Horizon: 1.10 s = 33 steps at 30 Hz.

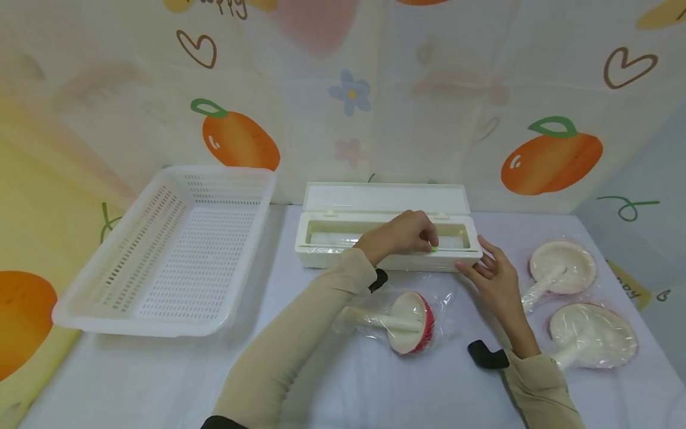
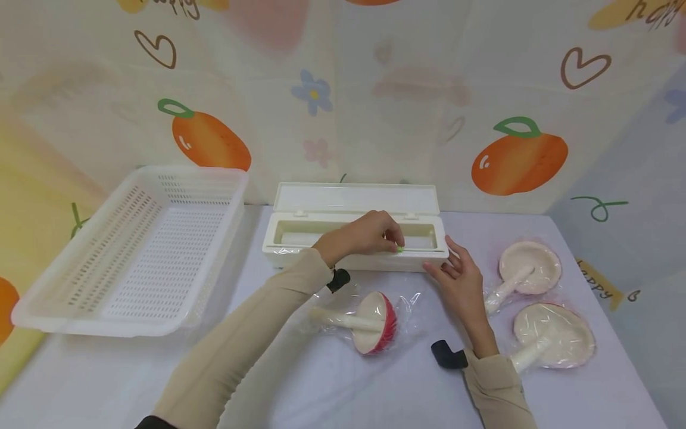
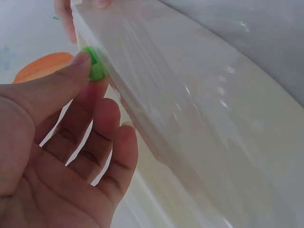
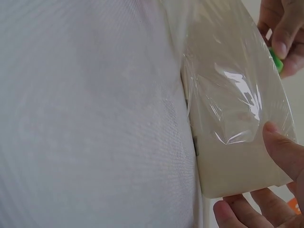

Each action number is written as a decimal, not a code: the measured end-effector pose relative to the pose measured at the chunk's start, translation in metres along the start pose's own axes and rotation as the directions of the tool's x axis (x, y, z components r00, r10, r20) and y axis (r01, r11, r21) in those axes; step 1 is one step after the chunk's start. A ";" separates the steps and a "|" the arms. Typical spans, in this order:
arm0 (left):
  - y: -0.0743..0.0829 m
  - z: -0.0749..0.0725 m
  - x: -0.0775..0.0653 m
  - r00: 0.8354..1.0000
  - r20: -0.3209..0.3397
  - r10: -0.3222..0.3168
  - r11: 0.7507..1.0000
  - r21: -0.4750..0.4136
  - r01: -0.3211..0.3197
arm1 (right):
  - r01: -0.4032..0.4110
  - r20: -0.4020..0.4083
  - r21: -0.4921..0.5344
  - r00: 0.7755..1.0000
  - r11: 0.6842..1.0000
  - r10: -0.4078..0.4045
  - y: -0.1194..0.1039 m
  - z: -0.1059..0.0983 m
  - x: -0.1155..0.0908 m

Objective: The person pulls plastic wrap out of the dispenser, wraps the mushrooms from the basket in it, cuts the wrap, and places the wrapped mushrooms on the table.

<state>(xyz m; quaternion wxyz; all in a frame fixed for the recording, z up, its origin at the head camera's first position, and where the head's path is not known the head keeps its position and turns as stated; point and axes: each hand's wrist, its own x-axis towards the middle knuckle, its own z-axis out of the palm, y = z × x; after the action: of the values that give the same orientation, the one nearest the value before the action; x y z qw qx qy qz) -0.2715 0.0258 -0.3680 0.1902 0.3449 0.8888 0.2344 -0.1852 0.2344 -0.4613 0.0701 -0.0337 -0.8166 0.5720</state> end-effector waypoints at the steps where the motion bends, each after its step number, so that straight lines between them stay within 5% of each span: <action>1: -0.002 -0.001 -0.002 1.000 0.001 0.001 1.000 -0.003 -0.001 | -0.002 -0.002 -0.008 1.000 1.000 0.002 0.000 0.000 0.000; 11: -0.029 -0.009 -0.024 0.999 0.001 0.033 0.998 -0.045 -0.033 | -0.006 -0.001 -0.057 1.000 0.998 0.006 0.000 0.000 0.000; 18: -0.040 -0.018 -0.044 1.000 -0.001 -0.010 0.996 -0.086 0.010 | 0.019 -0.017 0.034 1.000 0.999 -0.018 0.003 0.001 0.001; 33: -0.060 -0.040 -0.084 0.992 0.020 -0.122 0.991 -0.047 0.123 | 0.016 0.004 0.026 1.000 1.000 -0.016 0.000 0.002 -0.001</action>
<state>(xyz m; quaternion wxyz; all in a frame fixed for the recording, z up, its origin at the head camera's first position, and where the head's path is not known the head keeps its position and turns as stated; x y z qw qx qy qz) -0.2649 -0.0842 -0.3538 0.2202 0.2870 0.9006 0.2407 -0.1846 0.2328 -0.4619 0.0734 -0.0252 -0.8094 0.5822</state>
